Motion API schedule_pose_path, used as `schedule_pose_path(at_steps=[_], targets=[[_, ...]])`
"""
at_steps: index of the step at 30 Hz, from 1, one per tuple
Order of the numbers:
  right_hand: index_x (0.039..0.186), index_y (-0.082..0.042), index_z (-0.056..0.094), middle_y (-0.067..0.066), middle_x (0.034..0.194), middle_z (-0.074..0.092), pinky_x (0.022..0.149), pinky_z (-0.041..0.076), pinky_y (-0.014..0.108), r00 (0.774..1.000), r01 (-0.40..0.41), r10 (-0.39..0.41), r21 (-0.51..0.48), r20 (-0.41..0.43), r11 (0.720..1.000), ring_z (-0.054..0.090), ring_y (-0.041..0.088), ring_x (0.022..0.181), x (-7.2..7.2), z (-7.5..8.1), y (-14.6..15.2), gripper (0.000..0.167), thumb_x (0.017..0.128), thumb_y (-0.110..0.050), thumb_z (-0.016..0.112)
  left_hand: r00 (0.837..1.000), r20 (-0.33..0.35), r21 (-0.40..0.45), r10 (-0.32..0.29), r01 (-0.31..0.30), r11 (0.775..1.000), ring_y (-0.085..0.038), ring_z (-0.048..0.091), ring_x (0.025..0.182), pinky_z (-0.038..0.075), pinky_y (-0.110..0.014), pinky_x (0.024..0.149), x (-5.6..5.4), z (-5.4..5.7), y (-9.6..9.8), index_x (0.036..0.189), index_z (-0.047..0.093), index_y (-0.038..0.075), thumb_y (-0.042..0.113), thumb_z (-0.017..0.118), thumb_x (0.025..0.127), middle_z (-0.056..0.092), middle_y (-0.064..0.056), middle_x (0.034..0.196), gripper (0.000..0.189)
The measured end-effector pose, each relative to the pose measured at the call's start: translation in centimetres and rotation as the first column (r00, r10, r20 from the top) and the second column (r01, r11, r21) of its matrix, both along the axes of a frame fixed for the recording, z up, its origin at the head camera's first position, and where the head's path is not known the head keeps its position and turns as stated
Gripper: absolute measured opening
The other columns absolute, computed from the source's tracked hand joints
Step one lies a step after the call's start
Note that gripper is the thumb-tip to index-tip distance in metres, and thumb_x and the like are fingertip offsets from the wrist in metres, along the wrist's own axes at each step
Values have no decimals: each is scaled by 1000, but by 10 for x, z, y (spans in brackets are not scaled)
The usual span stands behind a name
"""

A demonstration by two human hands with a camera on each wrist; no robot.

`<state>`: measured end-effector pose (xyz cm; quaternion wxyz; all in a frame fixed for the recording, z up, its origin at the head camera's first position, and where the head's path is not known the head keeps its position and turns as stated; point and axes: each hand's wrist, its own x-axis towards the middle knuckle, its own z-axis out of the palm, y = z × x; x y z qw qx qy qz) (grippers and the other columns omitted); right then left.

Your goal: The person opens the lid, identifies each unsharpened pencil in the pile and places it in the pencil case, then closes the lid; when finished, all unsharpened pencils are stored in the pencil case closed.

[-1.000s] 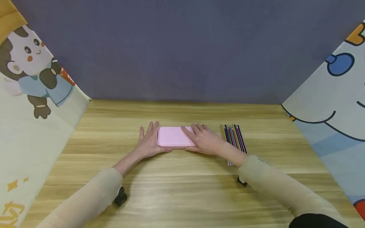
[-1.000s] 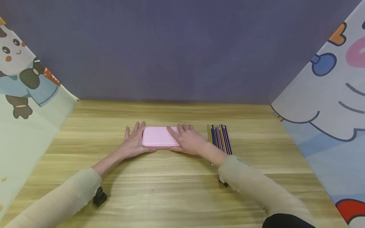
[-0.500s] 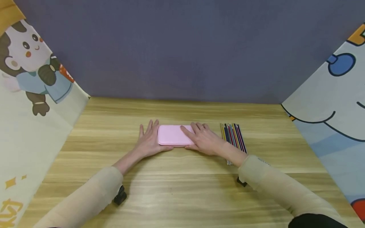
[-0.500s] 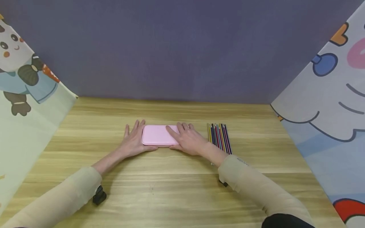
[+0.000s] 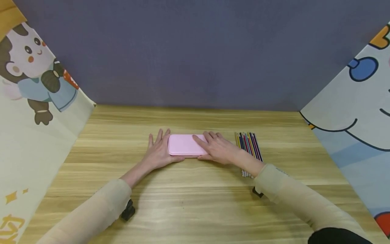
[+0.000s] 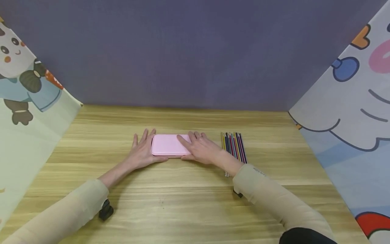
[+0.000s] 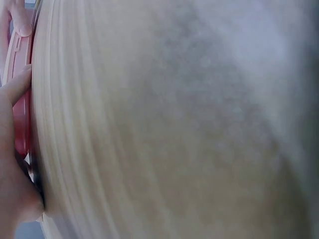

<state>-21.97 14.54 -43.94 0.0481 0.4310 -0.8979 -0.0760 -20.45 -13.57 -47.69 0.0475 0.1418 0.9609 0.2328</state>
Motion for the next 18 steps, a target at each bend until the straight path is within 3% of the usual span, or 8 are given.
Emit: schedule_pose_path(at_steps=[4,9,18], targets=[[164,-15,27,23,133,56,98,56,56,1000,-3,3,1,30,1000,60,39,124,-1,2,1,82,101,-64,49,1000,7,5,2,-2,1000,-38,1,163,-10,-64,128,0,0,1,164,14,3,72,77,75,13,-14,174,129],[165,-18,23,23,137,54,106,51,59,992,24,-23,-3,124,1000,57,41,130,-2,6,2,82,102,-65,45,1000,8,8,2,-2,1000,-38,1,163,-10,-64,128,1,1,1,164,14,3,72,77,75,13,-14,174,129],[166,-25,21,24,153,48,117,42,60,947,75,-56,-47,317,996,52,42,140,-10,19,4,78,102,-65,44,1000,26,37,0,-1,999,-37,-1,163,-13,-61,129,0,1,-1,165,8,3,70,78,75,11,-16,174,132]])
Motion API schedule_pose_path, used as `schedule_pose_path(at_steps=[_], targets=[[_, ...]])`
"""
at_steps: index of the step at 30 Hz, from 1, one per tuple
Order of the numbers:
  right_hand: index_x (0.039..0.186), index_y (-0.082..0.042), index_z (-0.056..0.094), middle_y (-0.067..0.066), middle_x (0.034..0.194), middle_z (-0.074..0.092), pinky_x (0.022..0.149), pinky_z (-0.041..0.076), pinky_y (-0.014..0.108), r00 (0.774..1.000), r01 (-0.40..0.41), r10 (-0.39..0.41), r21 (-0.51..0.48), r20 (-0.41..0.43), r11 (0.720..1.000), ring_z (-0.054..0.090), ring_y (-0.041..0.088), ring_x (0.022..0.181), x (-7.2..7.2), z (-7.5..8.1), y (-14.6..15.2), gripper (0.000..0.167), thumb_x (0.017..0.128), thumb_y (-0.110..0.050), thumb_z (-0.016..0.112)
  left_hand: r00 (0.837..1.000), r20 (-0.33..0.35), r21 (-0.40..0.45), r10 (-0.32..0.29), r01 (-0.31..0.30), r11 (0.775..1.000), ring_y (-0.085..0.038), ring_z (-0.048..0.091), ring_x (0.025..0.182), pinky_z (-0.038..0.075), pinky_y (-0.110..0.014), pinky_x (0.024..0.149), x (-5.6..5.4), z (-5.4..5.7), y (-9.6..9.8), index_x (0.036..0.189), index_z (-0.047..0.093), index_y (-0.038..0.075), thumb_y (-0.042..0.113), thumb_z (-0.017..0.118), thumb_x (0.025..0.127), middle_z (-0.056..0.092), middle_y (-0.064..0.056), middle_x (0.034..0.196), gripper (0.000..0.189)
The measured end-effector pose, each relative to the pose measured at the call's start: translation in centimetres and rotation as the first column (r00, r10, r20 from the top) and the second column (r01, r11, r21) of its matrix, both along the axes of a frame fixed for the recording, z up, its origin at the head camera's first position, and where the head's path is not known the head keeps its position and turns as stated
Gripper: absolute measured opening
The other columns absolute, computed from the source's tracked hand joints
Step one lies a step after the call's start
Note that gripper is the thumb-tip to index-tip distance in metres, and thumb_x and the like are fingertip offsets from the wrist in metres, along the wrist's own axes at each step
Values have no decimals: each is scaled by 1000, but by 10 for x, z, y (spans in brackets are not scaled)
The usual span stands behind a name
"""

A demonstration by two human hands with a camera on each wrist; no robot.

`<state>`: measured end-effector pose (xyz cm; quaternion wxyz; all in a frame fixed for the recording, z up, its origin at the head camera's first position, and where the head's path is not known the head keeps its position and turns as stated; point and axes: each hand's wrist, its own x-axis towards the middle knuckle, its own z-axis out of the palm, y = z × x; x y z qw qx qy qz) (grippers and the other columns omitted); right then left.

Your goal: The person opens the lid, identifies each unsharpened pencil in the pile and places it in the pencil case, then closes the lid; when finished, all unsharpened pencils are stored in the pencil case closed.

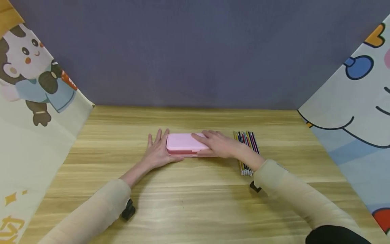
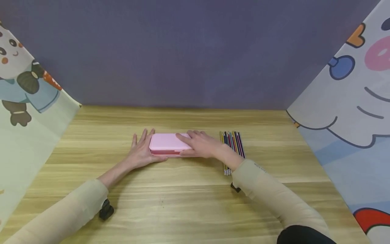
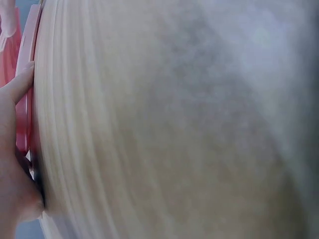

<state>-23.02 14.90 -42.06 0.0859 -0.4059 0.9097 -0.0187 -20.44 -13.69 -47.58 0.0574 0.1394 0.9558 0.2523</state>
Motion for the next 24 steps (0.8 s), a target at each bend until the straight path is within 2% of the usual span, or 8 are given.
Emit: schedule_pose_path(at_steps=[4,8,10,15,16,19,22,24], targets=[[164,-28,27,23,159,44,118,43,57,992,35,-26,-73,127,997,52,42,141,-8,6,3,73,102,-62,49,1000,9,5,-2,2,1000,-37,-1,163,-14,-60,129,0,-1,0,165,6,4,70,79,74,10,-18,174,133],[161,-30,34,15,164,41,122,38,55,961,102,-54,-166,270,981,45,38,148,-15,10,5,68,102,-59,52,1000,-5,7,-1,1,1000,-39,1,162,-12,-61,128,-1,-2,0,165,7,3,69,79,74,11,-20,173,134],[159,-28,38,9,163,43,123,37,51,950,112,-44,-206,310,972,50,33,145,-18,14,5,65,102,-57,52,1000,-10,9,0,0,1000,-40,2,162,-12,-62,128,-1,-2,1,164,8,2,69,79,73,12,-22,172,134],[151,-14,52,6,153,56,118,46,44,946,101,7,-315,325,944,69,25,116,-30,21,6,55,104,-42,59,1000,-7,11,2,-2,1000,-39,2,162,-12,-61,129,-1,-1,3,164,10,2,70,79,73,14,-20,173,132],[149,-12,55,8,150,58,114,50,45,946,105,8,-332,323,937,71,24,100,-32,22,7,53,104,-39,60,1000,-9,9,0,0,1000,-39,2,162,-11,-61,129,-1,-1,3,164,12,3,70,79,73,14,-19,173,131],[143,-10,62,11,142,65,109,54,46,948,146,-27,-355,319,924,62,22,73,-38,24,9,47,103,-36,63,1000,-20,10,-6,6,1000,-40,3,162,-11,-63,128,-2,-2,5,163,19,5,70,79,73,15,-17,173,126],[136,-10,67,12,132,72,98,58,42,947,187,-70,-362,315,913,56,18,66,-44,25,10,41,103,-35,63,999,-31,20,-10,10,1000,-41,3,162,-11,-64,128,-3,-3,5,162,22,7,69,80,72,15,-14,174,123],[131,-9,71,13,123,76,90,60,40,944,207,-84,-377,318,903,65,20,74,-47,26,12,37,103,-33,63,999,-35,29,-8,9,1000,-41,2,162,-11,-64,128,-4,-4,5,163,21,9,69,80,72,13,-12,175,124]])
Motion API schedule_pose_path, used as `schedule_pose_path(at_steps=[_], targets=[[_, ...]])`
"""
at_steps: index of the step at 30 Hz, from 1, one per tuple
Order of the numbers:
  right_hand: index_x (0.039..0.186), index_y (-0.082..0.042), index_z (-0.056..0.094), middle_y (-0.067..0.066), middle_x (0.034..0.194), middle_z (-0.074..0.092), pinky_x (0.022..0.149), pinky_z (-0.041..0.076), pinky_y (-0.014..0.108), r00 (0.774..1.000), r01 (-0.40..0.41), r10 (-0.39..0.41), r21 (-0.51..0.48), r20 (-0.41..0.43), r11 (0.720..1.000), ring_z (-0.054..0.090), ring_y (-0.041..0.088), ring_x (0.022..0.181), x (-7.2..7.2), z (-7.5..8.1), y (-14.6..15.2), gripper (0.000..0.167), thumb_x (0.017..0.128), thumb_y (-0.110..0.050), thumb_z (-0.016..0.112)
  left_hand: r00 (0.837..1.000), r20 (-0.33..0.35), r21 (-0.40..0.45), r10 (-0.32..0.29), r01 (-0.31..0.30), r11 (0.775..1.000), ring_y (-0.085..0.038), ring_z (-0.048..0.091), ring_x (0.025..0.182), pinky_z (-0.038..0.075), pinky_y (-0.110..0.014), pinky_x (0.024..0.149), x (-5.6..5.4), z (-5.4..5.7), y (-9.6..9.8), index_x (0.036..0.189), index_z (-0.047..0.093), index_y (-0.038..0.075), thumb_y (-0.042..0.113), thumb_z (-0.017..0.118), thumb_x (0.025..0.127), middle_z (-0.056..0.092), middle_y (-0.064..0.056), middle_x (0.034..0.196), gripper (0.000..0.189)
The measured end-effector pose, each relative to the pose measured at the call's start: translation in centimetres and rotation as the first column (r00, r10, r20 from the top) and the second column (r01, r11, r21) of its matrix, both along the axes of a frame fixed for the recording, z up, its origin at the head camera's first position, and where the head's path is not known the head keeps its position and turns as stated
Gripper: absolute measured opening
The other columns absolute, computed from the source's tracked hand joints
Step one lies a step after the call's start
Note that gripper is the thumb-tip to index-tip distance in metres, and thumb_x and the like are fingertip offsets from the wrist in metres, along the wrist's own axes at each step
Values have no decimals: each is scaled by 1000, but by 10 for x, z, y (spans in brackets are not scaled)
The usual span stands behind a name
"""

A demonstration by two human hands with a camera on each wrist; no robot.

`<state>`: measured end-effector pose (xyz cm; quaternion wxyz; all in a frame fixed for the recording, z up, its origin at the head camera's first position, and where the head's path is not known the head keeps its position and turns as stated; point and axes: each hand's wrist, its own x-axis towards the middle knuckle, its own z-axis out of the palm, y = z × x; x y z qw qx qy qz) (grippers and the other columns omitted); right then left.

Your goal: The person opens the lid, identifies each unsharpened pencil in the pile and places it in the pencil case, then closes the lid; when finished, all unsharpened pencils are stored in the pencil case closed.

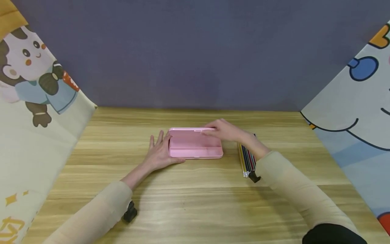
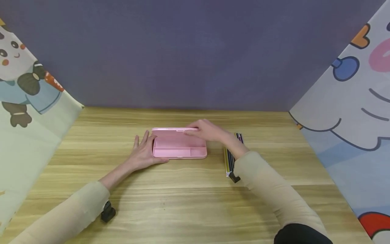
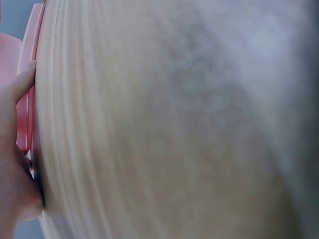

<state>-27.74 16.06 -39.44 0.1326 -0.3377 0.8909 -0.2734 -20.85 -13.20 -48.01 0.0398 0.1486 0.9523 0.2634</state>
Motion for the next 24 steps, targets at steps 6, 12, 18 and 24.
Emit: schedule_pose_path(at_steps=[6,12,18,24], targets=[[121,-10,75,13,111,78,78,55,33,998,58,-57,-60,11,997,69,30,84,-7,6,9,29,105,-29,61,1000,-1,13,-2,2,1000,-42,1,162,-12,-64,127,-1,0,2,165,16,13,68,80,73,10,-12,175,125],[125,-9,74,11,118,77,88,58,40,994,107,-109,-77,-19,991,72,22,100,-14,6,16,29,105,-26,60,1000,4,17,-5,5,1000,-42,1,162,-12,-64,127,0,-1,4,164,18,14,68,80,73,10,-13,175,123],[129,-7,71,13,121,76,95,58,44,991,125,-128,-70,-39,990,72,22,105,-23,5,21,34,106,-27,57,1000,0,14,-3,3,1000,-42,2,162,-11,-64,128,-1,-2,4,161,24,13,68,80,73,11,-14,174,118],[126,-9,72,8,104,76,75,46,35,982,161,-166,-56,-87,985,49,17,68,-31,3,27,31,107,-29,56,1000,-5,8,-2,2,1000,-42,2,162,-10,-65,127,-1,-1,4,160,27,12,68,80,73,13,-15,174,116]])
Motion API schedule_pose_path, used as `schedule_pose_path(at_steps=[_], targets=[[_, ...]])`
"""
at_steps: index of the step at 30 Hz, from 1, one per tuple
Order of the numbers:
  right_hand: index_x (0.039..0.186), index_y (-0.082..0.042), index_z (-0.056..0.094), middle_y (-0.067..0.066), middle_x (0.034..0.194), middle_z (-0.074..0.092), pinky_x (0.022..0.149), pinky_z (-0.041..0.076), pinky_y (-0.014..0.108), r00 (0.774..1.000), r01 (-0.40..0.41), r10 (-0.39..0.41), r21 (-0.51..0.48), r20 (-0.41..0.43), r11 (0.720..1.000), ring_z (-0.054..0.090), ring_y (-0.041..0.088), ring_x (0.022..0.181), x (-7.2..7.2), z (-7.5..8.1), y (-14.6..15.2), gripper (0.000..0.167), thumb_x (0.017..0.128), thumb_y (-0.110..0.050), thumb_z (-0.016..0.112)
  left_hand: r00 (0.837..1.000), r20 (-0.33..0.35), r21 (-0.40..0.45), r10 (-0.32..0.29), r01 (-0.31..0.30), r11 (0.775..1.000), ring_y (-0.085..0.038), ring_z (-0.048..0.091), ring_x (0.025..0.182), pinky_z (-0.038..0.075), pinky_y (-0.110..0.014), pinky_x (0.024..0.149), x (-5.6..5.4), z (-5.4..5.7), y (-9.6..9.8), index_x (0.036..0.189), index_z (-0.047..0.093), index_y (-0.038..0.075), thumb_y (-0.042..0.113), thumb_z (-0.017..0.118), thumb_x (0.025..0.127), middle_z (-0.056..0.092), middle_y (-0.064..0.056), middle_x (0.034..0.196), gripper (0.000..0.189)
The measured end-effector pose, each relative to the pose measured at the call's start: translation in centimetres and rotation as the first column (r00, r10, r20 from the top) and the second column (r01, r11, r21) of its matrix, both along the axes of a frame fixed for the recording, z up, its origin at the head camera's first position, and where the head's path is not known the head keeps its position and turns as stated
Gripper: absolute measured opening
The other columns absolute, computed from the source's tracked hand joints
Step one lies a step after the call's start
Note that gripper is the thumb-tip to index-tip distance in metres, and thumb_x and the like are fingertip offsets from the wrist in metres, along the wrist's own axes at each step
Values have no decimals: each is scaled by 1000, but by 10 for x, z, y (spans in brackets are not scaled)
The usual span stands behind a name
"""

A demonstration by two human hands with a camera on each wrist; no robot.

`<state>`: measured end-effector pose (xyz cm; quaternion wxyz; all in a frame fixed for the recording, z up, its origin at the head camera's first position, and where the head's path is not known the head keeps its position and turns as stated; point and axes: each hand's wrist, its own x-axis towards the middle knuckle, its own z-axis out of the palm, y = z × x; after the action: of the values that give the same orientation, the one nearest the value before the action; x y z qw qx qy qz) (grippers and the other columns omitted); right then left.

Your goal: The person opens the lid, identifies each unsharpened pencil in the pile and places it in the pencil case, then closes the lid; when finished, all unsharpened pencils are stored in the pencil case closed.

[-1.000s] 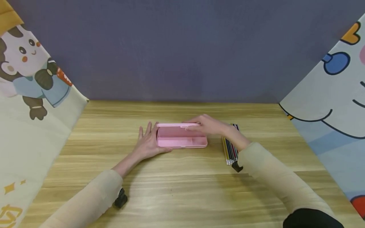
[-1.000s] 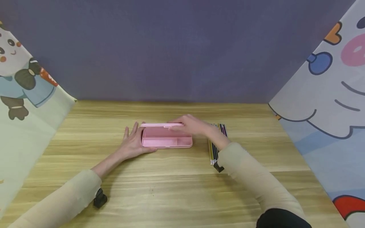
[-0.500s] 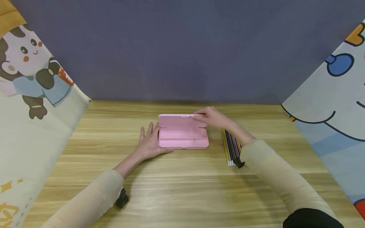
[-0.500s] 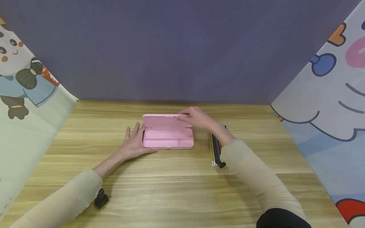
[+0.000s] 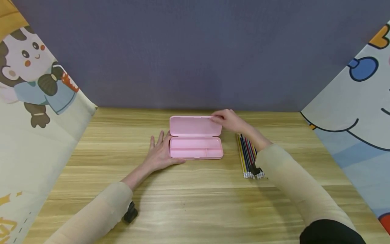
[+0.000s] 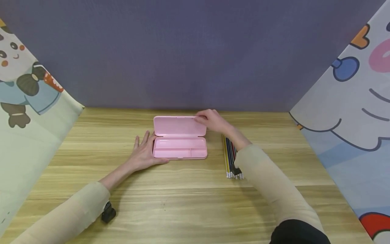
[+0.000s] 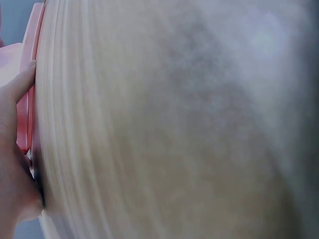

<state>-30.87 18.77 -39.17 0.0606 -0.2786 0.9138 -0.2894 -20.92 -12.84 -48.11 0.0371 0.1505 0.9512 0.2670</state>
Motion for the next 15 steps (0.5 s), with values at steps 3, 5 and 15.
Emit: schedule_pose_path(at_steps=[3,5,15], targets=[[124,-10,73,7,103,76,72,46,32,999,31,-31,8,-12,999,54,19,72,-4,-3,3,31,107,-29,56,1000,0,-1,0,0,1000,-42,3,162,-10,-65,127,0,0,0,159,28,11,69,79,73,13,-16,174,115],[124,-10,73,8,106,76,71,48,32,999,49,-49,12,-12,999,61,24,77,-7,-4,5,31,107,-29,56,1000,0,1,0,0,1000,-42,3,162,-10,-66,127,0,1,0,158,29,11,68,80,73,13,-16,174,114],[129,-7,70,16,116,75,81,60,52,995,79,-77,-21,58,997,70,40,90,-13,-8,14,34,109,-27,53,1000,-1,-3,1,-1,1000,-42,4,162,-9,-65,128,-1,0,2,156,32,11,69,80,73,14,-16,174,111]])
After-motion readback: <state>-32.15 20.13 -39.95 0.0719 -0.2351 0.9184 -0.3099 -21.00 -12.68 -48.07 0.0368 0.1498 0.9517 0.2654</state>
